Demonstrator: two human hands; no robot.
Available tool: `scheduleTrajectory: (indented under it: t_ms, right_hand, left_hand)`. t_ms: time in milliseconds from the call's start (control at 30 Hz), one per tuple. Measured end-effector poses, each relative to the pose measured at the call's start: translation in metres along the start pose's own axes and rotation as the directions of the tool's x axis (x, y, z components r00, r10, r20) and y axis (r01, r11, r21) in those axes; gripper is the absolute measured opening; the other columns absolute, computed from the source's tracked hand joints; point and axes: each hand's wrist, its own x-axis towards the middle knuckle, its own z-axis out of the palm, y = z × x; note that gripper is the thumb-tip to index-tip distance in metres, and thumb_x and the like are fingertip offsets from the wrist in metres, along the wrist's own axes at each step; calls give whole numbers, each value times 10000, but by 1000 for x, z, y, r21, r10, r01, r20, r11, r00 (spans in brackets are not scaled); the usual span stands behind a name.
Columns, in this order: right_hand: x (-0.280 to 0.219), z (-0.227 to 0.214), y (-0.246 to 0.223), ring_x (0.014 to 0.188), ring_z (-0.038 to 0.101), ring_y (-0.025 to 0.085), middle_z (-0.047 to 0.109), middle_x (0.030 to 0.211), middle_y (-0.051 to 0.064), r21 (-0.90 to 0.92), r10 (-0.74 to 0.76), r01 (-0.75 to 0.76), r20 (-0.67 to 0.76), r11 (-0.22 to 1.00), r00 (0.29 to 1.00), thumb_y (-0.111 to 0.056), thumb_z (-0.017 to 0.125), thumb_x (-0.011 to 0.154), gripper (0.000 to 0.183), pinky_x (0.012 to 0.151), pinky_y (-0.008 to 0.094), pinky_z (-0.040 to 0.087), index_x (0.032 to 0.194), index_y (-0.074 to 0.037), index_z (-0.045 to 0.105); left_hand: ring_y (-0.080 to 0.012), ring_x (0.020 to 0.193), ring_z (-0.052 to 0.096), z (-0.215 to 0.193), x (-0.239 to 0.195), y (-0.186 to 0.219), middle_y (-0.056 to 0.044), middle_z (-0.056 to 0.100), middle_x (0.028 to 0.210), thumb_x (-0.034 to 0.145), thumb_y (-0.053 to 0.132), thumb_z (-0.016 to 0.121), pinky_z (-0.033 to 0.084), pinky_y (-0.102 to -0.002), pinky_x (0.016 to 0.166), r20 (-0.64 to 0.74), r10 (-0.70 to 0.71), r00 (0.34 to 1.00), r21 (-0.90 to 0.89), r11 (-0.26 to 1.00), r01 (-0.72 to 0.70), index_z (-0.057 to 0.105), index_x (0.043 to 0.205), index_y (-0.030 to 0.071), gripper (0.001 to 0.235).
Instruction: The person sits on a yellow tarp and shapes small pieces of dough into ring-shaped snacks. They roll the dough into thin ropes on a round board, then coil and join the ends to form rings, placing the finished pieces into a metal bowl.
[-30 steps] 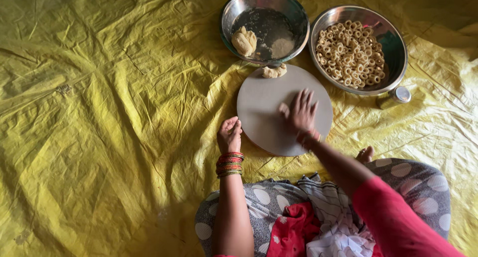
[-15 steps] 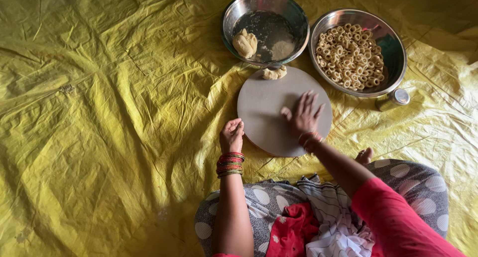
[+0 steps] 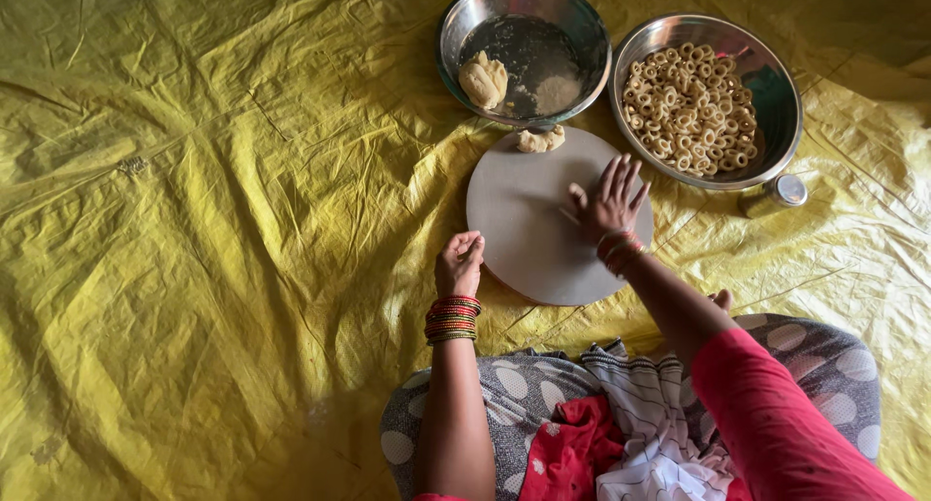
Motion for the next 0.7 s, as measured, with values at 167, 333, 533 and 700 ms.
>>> scheduleTrajectory:
  t_ms: [167, 333, 533, 700]
  right_hand:
    - [-1, 5, -13, 1575, -88, 348, -74, 1703, 215, -59, -18, 18, 12, 998, 1000, -782, 187, 967, 1036, 1247, 580, -46, 1620, -8, -32]
    - [-91, 25, -54, 1572, -89, 350, -78, 1698, 189, 90, -220, 210, 111, 973, 969, -774, 197, 940, 1034, 1249, 552, -35, 1614, -32, -57]
    - [-41, -9, -59, 1529, -148, 363, -126, 1675, 222, 197, -148, 142, 18, 970, 989, -828, 279, 839, 1177, 1193, 587, -69, 1599, 0, -71]
    - [-8, -10, -66, 1578, -102, 376, -79, 1723, 198, -46, -137, 133, -91, 990, 986, -760, 250, 1001, 972, 1225, 654, -49, 1664, -101, -16]
  left_hand:
    - [-138, 742, 724, 3, 0, 3, -109, 789, 1102, 924, 325, 722, 590, -290, 676, -7, -10, 1000, 12, 1000, 10, 736, 1107, 98, 292]
    - [-134, 796, 727, 3, 1, -3, -103, 772, 1114, 920, 327, 736, 594, -293, 678, -25, 40, 999, -17, 999, -41, 740, 1108, 91, 302]
    - [-110, 760, 716, 1, 2, -4, -86, 796, 1064, 941, 343, 721, 600, -261, 631, -17, 8, 1000, 21, 1000, -8, 749, 1076, 97, 282]
    - [-141, 705, 683, 3, 3, -2, -81, 788, 1086, 924, 332, 721, 573, -285, 590, -19, -50, 999, -65, 997, 49, 734, 1108, 107, 291]
